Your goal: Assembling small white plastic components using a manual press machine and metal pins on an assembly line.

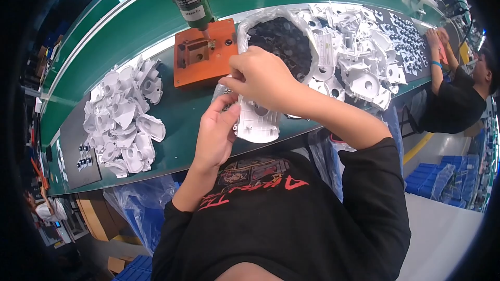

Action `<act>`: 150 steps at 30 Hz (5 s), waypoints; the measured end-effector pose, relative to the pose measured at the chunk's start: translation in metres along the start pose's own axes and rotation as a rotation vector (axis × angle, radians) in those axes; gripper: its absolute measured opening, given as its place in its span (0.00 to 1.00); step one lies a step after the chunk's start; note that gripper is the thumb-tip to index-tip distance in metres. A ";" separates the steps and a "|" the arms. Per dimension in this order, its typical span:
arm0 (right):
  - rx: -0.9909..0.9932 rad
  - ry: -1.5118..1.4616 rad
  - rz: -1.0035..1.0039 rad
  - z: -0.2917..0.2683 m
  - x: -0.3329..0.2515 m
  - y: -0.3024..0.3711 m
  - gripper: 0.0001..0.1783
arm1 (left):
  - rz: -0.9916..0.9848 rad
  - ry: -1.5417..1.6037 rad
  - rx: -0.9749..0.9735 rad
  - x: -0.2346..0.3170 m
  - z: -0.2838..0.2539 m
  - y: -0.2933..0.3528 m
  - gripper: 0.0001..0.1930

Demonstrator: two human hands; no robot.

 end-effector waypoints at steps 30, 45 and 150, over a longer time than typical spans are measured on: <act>0.278 -0.573 0.312 0.009 0.015 0.066 0.19 | 0.408 -0.454 0.118 0.007 0.002 0.010 0.17; 0.321 -0.300 0.182 -0.022 0.045 0.062 0.23 | 0.903 -1.175 0.298 0.097 -0.017 -0.005 0.12; -0.345 -0.406 0.309 0.071 0.086 -0.101 0.08 | 1.040 -1.696 0.207 0.078 -0.060 -0.096 0.35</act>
Point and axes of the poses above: each hand's wrist, its own y-axis away from the middle knuckle, its own z-axis out of the palm, x = y × z, the point moved 5 cm from there along -y, towards the middle knuckle, and after that the axes turned 9 degrees about x, right-handed, at the moved point
